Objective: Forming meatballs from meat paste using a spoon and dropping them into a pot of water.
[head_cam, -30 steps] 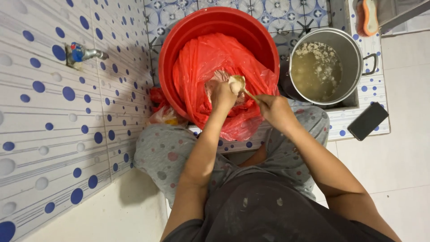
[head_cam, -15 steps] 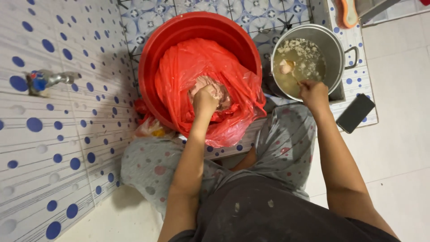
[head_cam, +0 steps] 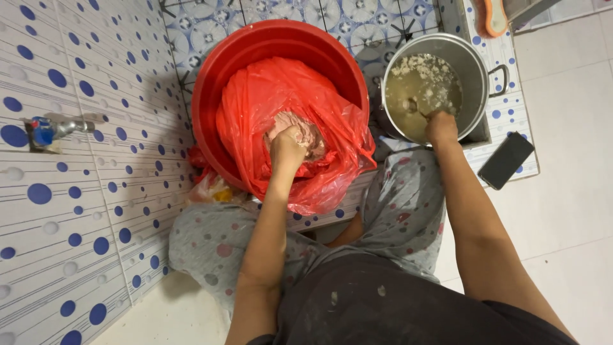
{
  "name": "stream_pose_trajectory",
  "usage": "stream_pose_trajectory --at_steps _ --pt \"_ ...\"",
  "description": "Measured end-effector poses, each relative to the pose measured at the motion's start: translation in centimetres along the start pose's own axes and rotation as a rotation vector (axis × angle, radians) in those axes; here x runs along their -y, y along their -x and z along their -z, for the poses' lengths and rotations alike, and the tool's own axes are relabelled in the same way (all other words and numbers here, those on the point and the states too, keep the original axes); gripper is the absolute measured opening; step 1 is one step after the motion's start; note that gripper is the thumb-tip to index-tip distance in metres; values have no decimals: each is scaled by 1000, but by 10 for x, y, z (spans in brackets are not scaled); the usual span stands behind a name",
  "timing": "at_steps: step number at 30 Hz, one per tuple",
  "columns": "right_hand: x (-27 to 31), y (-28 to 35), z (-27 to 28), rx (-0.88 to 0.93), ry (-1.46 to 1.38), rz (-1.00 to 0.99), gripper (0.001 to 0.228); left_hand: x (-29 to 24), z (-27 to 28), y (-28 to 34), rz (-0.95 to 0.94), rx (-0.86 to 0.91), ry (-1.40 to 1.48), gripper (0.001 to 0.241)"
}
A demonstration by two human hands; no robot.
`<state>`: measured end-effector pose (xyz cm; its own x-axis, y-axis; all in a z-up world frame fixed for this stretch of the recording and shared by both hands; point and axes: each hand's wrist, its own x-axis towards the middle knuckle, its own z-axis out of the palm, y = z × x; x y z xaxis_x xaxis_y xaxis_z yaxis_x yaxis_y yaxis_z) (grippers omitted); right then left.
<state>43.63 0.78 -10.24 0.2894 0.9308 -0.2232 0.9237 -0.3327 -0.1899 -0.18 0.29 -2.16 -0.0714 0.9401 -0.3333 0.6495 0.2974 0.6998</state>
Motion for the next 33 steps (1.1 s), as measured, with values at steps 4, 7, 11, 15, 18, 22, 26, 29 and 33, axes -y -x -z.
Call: stream_pose_trajectory --at_steps 4,7,11,15,18,22,26,29,33 --pt "13 6 18 -15 -17 -65 33 -4 3 2 -64 -55 25 3" --pt "4 5 15 -53 -44 -68 31 -3 2 3 -135 -132 104 7" --pt "-6 9 16 -263 -491 37 29 -7 9 7 -190 -201 331 8" --pt "50 59 58 -268 -756 114 24 -5 8 4 -198 -221 594 13" --pt "106 107 82 -120 -644 231 25 -2 7 4 -136 -152 790 25" --pt "180 163 85 235 -385 401 31 -12 6 16 -208 -65 863 31" --pt "219 182 95 433 -508 436 27 -13 10 31 -506 -19 713 59" --pt "223 167 109 537 -696 387 29 3 1 15 -998 -352 216 20" --pt "231 165 117 564 -931 376 21 -1 8 16 -1016 -566 148 13"
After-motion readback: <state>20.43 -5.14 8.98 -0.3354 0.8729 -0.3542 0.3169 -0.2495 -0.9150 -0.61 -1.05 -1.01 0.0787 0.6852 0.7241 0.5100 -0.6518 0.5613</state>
